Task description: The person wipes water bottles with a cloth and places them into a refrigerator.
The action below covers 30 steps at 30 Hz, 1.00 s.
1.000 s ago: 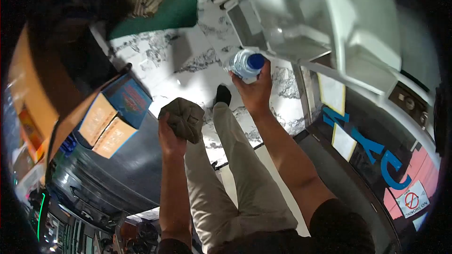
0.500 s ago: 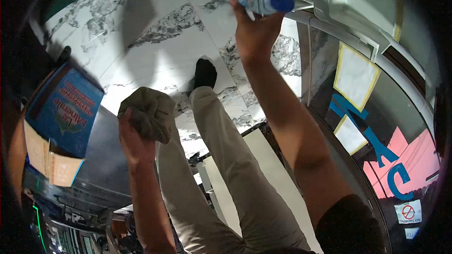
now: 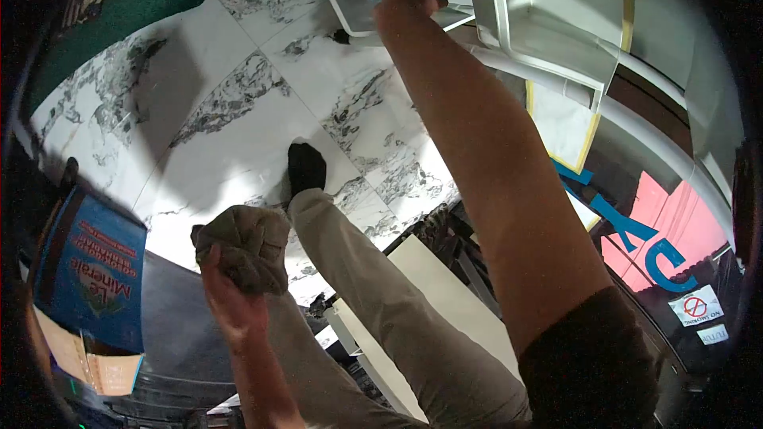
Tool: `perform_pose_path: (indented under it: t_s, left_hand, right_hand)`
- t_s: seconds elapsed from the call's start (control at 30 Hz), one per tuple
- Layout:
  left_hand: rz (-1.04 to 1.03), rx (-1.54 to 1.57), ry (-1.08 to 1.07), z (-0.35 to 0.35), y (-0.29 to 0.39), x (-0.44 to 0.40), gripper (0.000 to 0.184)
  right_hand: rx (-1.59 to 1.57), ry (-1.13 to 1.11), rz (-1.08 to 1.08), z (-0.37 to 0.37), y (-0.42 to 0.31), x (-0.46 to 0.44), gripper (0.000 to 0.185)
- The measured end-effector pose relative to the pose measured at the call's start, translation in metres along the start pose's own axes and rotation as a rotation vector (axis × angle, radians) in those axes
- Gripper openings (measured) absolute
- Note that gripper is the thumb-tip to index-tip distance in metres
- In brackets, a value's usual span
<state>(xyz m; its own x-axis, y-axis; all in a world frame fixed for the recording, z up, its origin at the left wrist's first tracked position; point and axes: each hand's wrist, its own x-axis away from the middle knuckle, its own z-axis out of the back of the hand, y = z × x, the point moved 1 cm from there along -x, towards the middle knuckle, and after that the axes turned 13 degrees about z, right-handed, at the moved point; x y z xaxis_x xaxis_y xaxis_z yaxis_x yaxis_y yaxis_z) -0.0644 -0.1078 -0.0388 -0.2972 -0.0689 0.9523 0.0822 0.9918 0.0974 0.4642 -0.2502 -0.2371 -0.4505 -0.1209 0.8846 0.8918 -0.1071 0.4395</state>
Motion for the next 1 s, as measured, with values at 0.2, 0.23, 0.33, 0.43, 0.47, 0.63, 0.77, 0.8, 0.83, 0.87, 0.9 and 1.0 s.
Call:
perform_pose_path:
  t_s: [0.2,0.23,0.33,0.43,0.47,0.63,0.77,0.8,0.83,0.87,0.9,1.0]
  left_hand:
    - [0.097,-0.005,0.033,0.007,0.005,-0.018,0.049]
    - [0.094,-0.016,0.039,0.008,0.005,-0.021,0.049]
    - [0.115,0.002,0.017,0.011,0.006,-0.027,0.049]
    - [0.092,-0.009,0.010,0.011,0.008,-0.027,0.047]
    - [0.083,-0.014,0.009,0.012,0.008,-0.028,0.047]
    - [0.059,-0.050,-0.032,0.020,0.011,-0.030,0.044]
    - [0.051,-0.040,-0.071,0.020,0.014,-0.025,0.043]
    - [0.039,-0.059,-0.002,0.014,0.016,-0.020,0.044]
    - [0.028,-0.077,0.069,0.012,0.017,-0.016,0.045]
    - [0.026,-0.077,0.071,0.013,0.017,-0.013,0.045]
    - [0.023,-0.037,0.069,0.015,0.018,-0.010,0.046]
    - [0.031,0.022,0.036,0.022,0.025,0.012,0.048]
  right_hand:
    - [-0.049,-0.071,0.129,0.014,0.032,-0.027,0.083]
    - [-0.057,-0.061,0.128,0.018,0.034,-0.029,0.081]
    - [-0.096,-0.032,0.116,0.027,0.034,-0.031,0.075]
    - [-0.121,-0.008,0.105,0.031,0.031,-0.029,0.069]
    - [-0.128,0.000,0.101,0.033,0.032,-0.028,0.067]
    - [-0.148,0.015,0.073,0.027,0.028,-0.011,0.057]
    - [-0.153,0.010,0.054,0.027,0.023,0.025,0.049]
    - [-0.159,0.017,0.047,0.028,0.021,0.033,0.048]
    - [-0.165,0.026,0.038,0.030,0.018,0.041,0.046]
    - [-0.181,0.042,0.023,0.031,0.014,0.049,0.044]
    - [-0.198,0.054,0.009,0.034,0.011,0.059,0.042]
    - [-0.261,0.095,-0.022,0.049,0.000,0.095,0.037]
